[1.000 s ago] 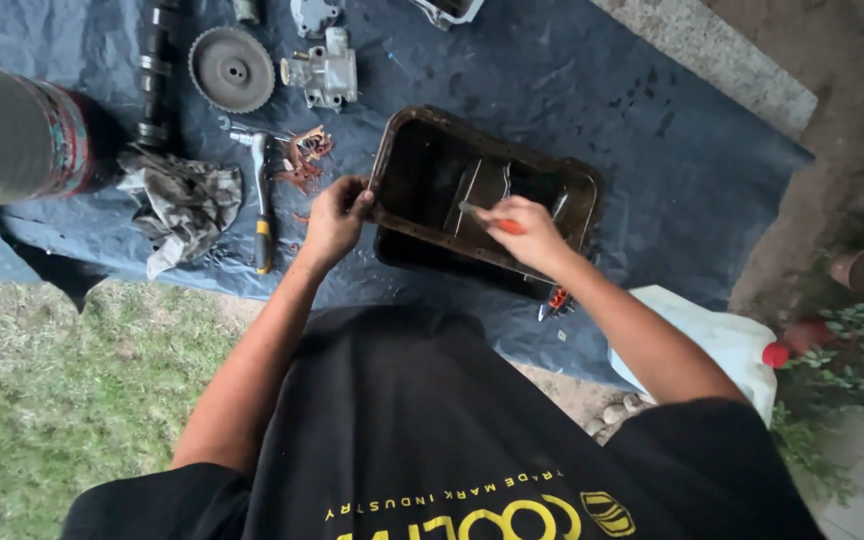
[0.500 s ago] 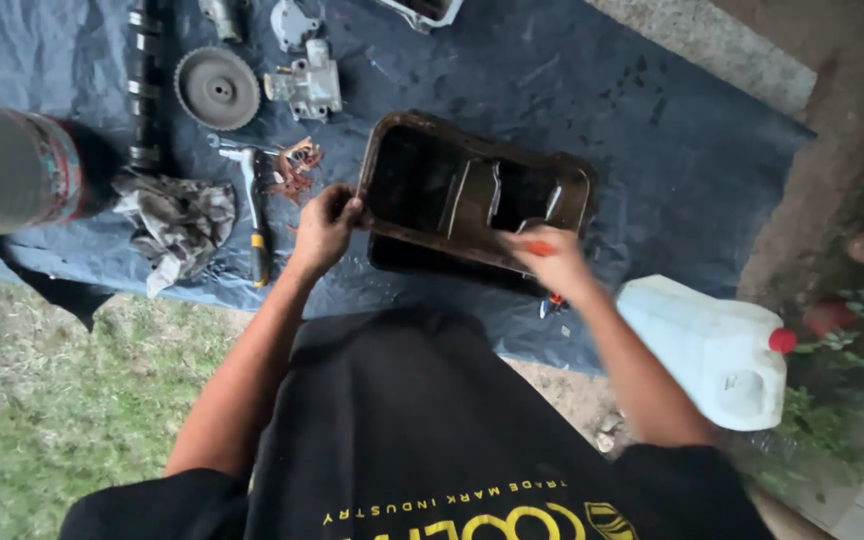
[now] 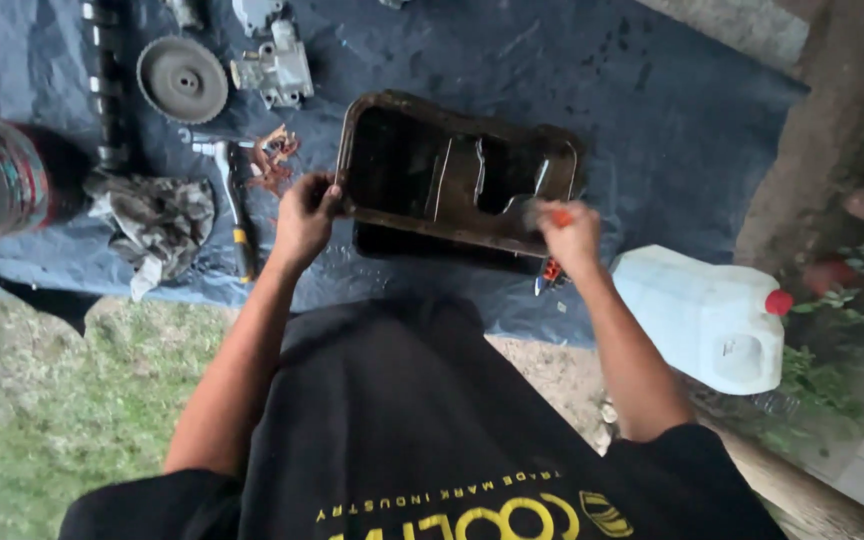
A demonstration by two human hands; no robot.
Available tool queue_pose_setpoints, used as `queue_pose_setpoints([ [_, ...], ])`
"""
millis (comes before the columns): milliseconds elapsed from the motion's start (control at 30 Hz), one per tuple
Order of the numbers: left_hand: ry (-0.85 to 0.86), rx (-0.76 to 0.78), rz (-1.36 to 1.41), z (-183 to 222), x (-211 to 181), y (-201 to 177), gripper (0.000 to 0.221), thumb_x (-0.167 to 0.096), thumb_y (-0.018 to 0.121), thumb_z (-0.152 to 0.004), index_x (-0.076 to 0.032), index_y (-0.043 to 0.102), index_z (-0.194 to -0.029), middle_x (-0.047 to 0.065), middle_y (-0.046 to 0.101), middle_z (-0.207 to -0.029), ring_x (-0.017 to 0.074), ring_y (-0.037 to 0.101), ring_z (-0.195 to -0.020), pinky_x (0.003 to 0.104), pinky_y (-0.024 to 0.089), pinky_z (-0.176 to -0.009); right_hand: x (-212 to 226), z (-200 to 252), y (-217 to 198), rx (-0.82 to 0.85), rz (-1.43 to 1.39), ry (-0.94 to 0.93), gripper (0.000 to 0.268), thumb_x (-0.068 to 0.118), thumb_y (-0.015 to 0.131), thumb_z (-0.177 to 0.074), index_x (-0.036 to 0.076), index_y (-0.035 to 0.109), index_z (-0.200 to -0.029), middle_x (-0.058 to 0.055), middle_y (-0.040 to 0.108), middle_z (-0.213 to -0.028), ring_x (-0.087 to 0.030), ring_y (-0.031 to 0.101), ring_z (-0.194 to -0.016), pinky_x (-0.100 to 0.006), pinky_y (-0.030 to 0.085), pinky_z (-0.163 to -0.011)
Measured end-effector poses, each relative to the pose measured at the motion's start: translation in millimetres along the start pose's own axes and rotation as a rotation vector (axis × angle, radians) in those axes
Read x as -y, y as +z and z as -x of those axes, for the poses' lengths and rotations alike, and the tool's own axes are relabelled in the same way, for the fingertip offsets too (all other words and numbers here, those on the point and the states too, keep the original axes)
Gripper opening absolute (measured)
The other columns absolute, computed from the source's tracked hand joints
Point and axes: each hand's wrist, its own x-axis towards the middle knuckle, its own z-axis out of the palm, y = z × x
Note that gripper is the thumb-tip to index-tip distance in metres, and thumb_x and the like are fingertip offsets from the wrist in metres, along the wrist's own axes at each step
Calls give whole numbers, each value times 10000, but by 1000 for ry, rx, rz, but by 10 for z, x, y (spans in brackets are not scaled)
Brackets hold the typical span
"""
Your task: Cleaning the interior of an engine oil pan using a brush and cleaning solution.
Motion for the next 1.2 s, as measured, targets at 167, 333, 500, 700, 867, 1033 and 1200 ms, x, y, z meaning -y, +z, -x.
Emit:
queue_pose_setpoints([
  [167, 23, -21, -65, -77, 24, -1, 210, -121, 654, -1027, 26, 700, -1170, 222, 732, -877, 325, 744, -768, 438, 566, -747, 301, 51, -16, -114, -218, 97, 250, 131, 887, -791, 100, 802, -1023, -176, 760, -925, -314, 749, -868, -369, 606, -778],
  [333, 17, 4, -10, -4, 79, -8, 195, -94, 630, -1030, 24, 692, -1172, 209, 722, -873, 294, 735, -741, 424, 576, -755, 113, 76, -2, -14, -367, 41, 210, 80, 908, -783, 147, 815, -959, -126, 770, -905, -320, 750, -870, -377, 587, -780],
  [500, 81, 11, -76, -34, 87, -49, 180, -95, 654, -1027, 24, 699, -1155, 271, 714, -911, 380, 734, -846, 466, 553, -756, 198, 219, 165, 4, -355, -137, 301, 67, 930, -698, 159, 838, -970, -115, 775, -886, -341, 747, -885, -368, 563, -835],
  [700, 74, -8, -28, -18, 113, -22, 189, -76, 641, -1032, 60, 681, -1157, 247, 699, -890, 320, 709, -781, 445, 554, -771, 128, 52, 59, -143, -325, -221, 195, 57, 898, -797, 187, 830, -925, -79, 767, -875, -317, 743, -881, -334, 565, -842],
  [867, 67, 4, -64, -18, 131, 2, 175, -109, 642, -1038, 18, 698, -1145, 221, 719, -883, 298, 728, -776, 432, 554, -734, 132, 96, -42, -115, -278, -248, 234, 106, 951, -749, 184, 833, -935, -83, 773, -887, -302, 750, -880, -337, 563, -832],
  [1033, 71, -3, 10, -35, 26, -11, 166, -86, 611, -1047, 35, 683, -1135, 188, 706, -819, 281, 716, -708, 410, 571, -743, 275, -50, 87, 73, -408, -214, 254, 136, 957, -710, 170, 830, -927, -87, 776, -886, -289, 747, -904, -353, 557, -862],
  [1200, 57, -3, -43, -18, 37, -48, 185, -107, 626, -1051, 34, 686, -1155, 212, 712, -867, 292, 724, -756, 434, 577, -766, 371, -278, 146, 6, -204, -84, 245, 112, 943, -703, 190, 837, -909, -56, 776, -841, -246, 760, -807, -295, 587, -722],
])
